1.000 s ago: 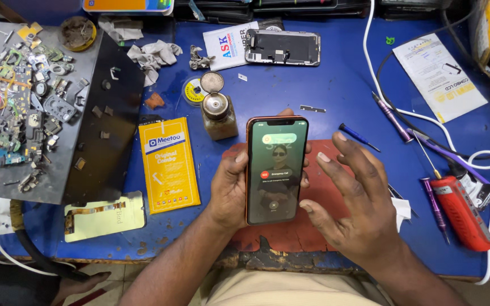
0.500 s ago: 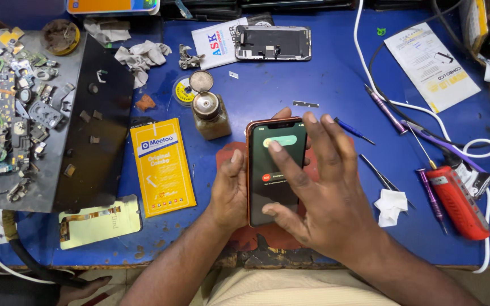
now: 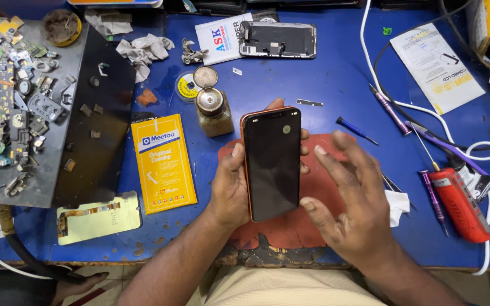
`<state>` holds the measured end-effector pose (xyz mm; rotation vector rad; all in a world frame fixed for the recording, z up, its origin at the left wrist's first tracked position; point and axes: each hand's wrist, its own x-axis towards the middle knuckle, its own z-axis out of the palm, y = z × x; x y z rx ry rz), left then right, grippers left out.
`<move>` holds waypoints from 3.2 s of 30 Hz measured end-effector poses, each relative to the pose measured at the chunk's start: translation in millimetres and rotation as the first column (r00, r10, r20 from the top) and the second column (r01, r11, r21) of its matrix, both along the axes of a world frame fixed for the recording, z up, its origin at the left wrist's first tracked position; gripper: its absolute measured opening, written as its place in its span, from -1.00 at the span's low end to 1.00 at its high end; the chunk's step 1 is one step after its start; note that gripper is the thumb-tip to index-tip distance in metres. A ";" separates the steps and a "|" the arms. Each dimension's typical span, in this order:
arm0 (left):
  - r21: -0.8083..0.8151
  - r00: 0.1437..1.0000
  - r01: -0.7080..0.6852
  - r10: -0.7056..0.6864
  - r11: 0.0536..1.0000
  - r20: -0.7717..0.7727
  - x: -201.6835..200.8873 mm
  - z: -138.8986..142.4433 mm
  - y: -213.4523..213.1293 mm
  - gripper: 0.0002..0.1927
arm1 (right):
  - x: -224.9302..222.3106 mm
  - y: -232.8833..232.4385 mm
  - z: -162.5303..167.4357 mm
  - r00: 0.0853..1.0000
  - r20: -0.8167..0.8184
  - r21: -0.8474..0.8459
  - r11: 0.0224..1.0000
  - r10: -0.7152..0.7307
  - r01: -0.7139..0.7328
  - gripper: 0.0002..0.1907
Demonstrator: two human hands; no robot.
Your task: The person tests a smartphone, then opens it by lifting the screen assembly off the body and setting the display aside. They use a screwdriver to remove screws from the frame, use tweezers to lift components, and pry and peel parts from the phone body while working on the repair bench.
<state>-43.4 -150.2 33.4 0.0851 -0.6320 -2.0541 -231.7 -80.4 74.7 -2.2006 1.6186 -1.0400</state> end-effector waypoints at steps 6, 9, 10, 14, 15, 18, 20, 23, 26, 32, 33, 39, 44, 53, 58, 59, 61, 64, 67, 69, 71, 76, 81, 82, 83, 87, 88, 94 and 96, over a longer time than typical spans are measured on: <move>-0.063 0.975 -0.110 0.120 0.992 0.189 -8.9 4.4 13.1 -0.12 | 14.4 14.4 -11.3 0.918 0.388 0.197 0.964 0.088 -0.176 -0.13; -0.175 0.917 -0.079 0.141 0.981 0.374 -9.7 10.8 21.6 -0.17 | 13.5 18.7 -17.5 0.824 0.560 0.264 0.924 0.087 -0.277 -0.04; -0.204 0.888 -0.048 0.136 0.978 0.439 -9.2 13.2 24.5 -0.18 | 11.8 20.5 -19.7 0.797 0.599 0.288 0.908 0.077 -0.304 -0.02; -0.654 0.543 -0.034 0.564 0.755 0.622 -13.9 20.0 30.6 -0.24 | 1.8 24.6 -28.0 0.623 0.782 0.372 0.823 -0.029 -0.429 -0.01; -0.621 0.532 -0.021 0.535 0.783 0.656 -15.3 20.9 33.0 -0.23 | -1.4 25.2 -29.5 0.568 0.822 0.369 0.799 -0.043 -0.475 0.00; -0.617 0.530 -0.042 0.541 0.786 0.653 -19.6 22.0 39.2 -0.23 | -11.8 27.5 -31.4 0.486 0.868 0.391 0.744 -0.103 -0.542 0.03; -0.598 0.553 -0.074 0.532 0.798 0.641 -21.8 21.2 42.4 -0.24 | -16.3 30.4 -32.1 0.470 0.873 0.405 0.732 -0.130 -0.549 0.03; -0.492 0.639 -0.118 0.445 0.862 0.628 -23.1 19.4 45.4 -0.25 | -21.7 32.8 -32.8 0.458 0.882 0.380 0.746 -0.113 -0.548 -0.03; -0.325 0.796 -0.160 0.317 0.932 0.516 -22.8 16.9 48.0 -0.26 | -27.0 34.3 -32.3 0.466 0.883 0.337 0.764 -0.054 -0.550 -0.12; -0.031 0.950 -0.222 0.224 0.974 0.218 -23.4 8.8 55.1 -0.21 | -38.0 30.0 -26.2 0.580 0.815 0.359 0.775 0.012 -0.520 -0.24; -0.012 0.953 -0.236 0.234 0.972 0.193 -23.0 6.9 56.9 -0.21 | -38.9 29.4 -24.7 0.597 0.802 0.369 0.774 0.015 -0.515 -0.25; 0.125 0.978 -0.199 0.189 0.972 0.083 -16.1 -6.2 71.4 -0.18 | -32.3 27.8 -11.7 0.752 0.659 0.473 0.772 0.012 -0.426 -0.27; 0.120 0.976 -0.214 0.208 0.969 0.059 -12.4 -15.0 81.8 -0.10 | -18.9 30.2 8.4 0.950 0.302 0.545 0.805 0.074 -0.236 -0.23; 0.148 0.982 -0.174 0.161 0.974 0.098 7.7 -20.1 92.2 0.04 | -7.6 24.5 20.3 0.949 -0.051 0.510 0.825 0.311 -0.243 -0.06; 0.148 0.983 -0.175 0.164 0.973 0.089 11.1 -19.7 96.9 0.02 | -4.7 21.7 15.9 0.937 -0.144 0.488 0.847 0.319 -0.213 -0.04; 0.130 0.982 -0.174 0.163 0.976 0.090 13.1 -19.4 97.1 0.01 | -4.4 19.8 16.5 0.929 -0.173 0.490 0.847 0.327 -0.207 -0.02; 0.098 0.981 -0.176 0.166 0.980 0.097 19.4 -18.6 98.7 0.00 | -2.6 15.2 18.2 0.911 -0.225 0.496 0.845 0.346 -0.199 0.02; -0.049 0.911 -0.228 0.231 0.972 0.342 31.6 -18.7 97.4 -0.08 | -0.5 8.5 23.8 0.893 -0.273 0.573 0.806 0.358 -0.148 0.02; -0.038 0.851 -0.222 0.213 0.974 0.480 46.5 -18.1 100.5 -0.22 | 3.5 2.7 27.6 0.861 -0.337 0.601 0.791 0.381 -0.115 0.03; -0.081 0.772 -0.220 0.224 0.972 0.594 57.8 -16.5 106.2 -0.28 | 5.3 0.1 29.6 0.849 -0.339 0.617 0.777 0.406 -0.125 0.01; -0.105 0.707 -0.219 0.232 0.970 0.668 68.4 -14.5 111.8 -0.34 | 5.7 -1.0 30.9 0.845 -0.337 0.630 0.766 0.416 -0.126 0.00; -0.161 0.541 -0.275 0.291 0.948 0.789 82.0 -7.0 112.6 -0.47 | 1.8 -0.6 29.2 0.859 -0.318 0.633 0.764 0.401 -0.123 -0.02; -0.628 0.236 -0.058 0.622 0.776 0.747 81.5 8.1 93.1 -0.40 | -9.0 -2.1 27.8 0.845 -0.268 0.536 0.801 0.462 -0.268 -0.13; -0.701 0.223 0.004 0.683 0.713 0.696 79.9 11.2 87.5 -0.35 | -11.4 -3.0 27.6 0.852 -0.242 0.513 0.806 0.465 -0.295 -0.16; -0.706 0.251 0.038 0.677 0.707 0.692 77.9 14.4 82.1 -0.30 | -13.3 -2.9 27.3 0.865 -0.240 0.524 0.809 0.441 -0.267 -0.15; -0.757 0.315 0.171 0.693 0.631 0.649 65.6 22.2 59.0 -0.22 | -21.9 -3.8 23.8 0.912 -0.202 0.528 0.824 0.357 -0.205 -0.21; -0.776 0.321 0.204 0.708 0.597 0.629 62.0 22.6 53.1 -0.23 | -24.2 -4.7 22.0 0.923 -0.184 0.519 0.831 0.339 -0.202 -0.25; -0.593 0.327 0.241 0.511 0.768 0.795 38.0 11.6 23.9 -0.54 | -36.0 -13.2 9.6 0.981 0.083 0.543 0.818 0.174 -0.191 -0.59; -0.617 0.329 0.212 0.539 0.758 0.776 33.2 5.5 20.9 -0.65 | -37.7 -14.0 5.0 0.981 0.125 0.437 0.880 0.145 -0.186 -0.67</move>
